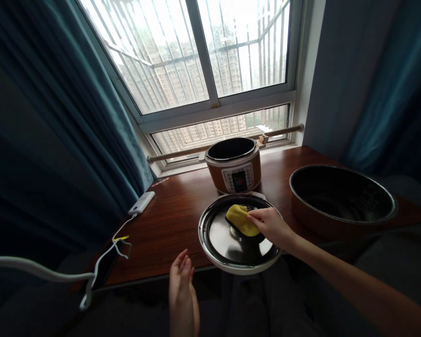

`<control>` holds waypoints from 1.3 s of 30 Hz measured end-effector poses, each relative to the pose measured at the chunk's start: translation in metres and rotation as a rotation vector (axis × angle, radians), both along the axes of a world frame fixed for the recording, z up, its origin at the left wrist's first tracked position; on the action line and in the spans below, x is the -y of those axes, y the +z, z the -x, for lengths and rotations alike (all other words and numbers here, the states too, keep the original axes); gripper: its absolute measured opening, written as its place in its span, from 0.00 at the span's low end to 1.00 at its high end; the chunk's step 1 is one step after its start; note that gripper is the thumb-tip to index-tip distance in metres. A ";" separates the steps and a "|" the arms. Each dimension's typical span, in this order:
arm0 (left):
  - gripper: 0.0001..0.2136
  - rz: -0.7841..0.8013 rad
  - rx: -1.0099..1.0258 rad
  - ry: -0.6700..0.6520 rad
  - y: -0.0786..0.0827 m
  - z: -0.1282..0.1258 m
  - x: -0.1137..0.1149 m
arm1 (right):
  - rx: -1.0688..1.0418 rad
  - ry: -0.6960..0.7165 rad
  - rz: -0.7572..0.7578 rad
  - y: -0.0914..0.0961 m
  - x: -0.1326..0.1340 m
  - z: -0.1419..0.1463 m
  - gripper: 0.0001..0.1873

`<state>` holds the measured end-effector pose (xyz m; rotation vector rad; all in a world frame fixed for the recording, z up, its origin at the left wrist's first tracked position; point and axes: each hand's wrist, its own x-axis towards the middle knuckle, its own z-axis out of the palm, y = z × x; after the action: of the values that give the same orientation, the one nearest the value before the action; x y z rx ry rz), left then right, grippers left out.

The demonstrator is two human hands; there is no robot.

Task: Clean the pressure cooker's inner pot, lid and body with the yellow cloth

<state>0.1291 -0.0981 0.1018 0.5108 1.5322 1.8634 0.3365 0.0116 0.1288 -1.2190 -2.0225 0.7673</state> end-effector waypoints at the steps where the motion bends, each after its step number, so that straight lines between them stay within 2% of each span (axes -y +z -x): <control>1: 0.15 -0.031 -0.014 0.008 0.003 0.003 0.000 | -0.144 -0.011 0.044 0.001 0.000 0.000 0.20; 5: 0.14 -0.115 -0.070 0.046 0.011 0.015 0.000 | -0.678 0.061 0.338 0.006 0.002 0.008 0.22; 7: 0.14 -0.148 -0.124 0.045 0.014 0.021 -0.002 | -0.821 0.102 0.460 0.008 0.005 0.016 0.23; 9: 0.13 -0.181 -0.218 0.033 0.020 0.024 -0.005 | -0.848 0.123 0.493 0.008 0.011 0.028 0.23; 12: 0.12 -0.212 -0.469 0.030 0.037 0.024 -0.005 | -0.688 0.197 0.423 0.007 0.028 0.048 0.23; 15: 0.12 -0.202 -0.822 -0.027 0.052 0.017 -0.002 | -0.282 0.389 0.216 0.006 0.052 0.066 0.22; 17: 0.13 -0.137 -1.069 -0.164 0.054 0.010 0.001 | 0.014 0.438 0.030 0.004 0.067 0.071 0.31; 19: 0.15 -0.026 -1.290 -0.343 0.046 0.003 0.001 | 0.184 0.351 -0.120 0.000 0.079 0.068 0.40; 20: 0.15 0.032 -1.385 -0.426 0.039 0.001 0.001 | 0.214 0.269 -0.176 -0.004 0.083 0.064 0.40; 23: 0.15 0.125 -1.569 -0.551 0.018 -0.002 -0.004 | 0.181 -0.002 -0.311 -0.022 0.091 0.044 0.31; 25: 0.14 0.109 -1.597 -0.587 0.011 -0.001 -0.008 | 0.124 -0.120 -0.395 -0.038 0.095 0.027 0.21; 27: 0.12 0.069 -1.568 -0.673 0.011 0.003 -0.011 | 0.067 -0.149 -0.482 -0.053 0.098 0.013 0.16; 31: 0.10 0.014 -1.434 -0.835 0.022 0.013 -0.017 | -0.045 -0.117 -0.597 -0.074 0.100 0.000 0.16; 35: 0.12 -0.010 -1.279 -0.833 0.021 0.035 -0.034 | -0.135 -0.059 -0.628 -0.082 0.097 -0.001 0.14; 39: 0.13 0.033 -1.172 -0.763 0.015 0.062 -0.067 | -0.182 -0.049 -0.618 -0.084 0.094 -0.004 0.13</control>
<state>0.0674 -0.0316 0.1172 2.0645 1.5999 0.8847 0.3401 -0.0823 0.0446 -0.8010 -1.8660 0.1838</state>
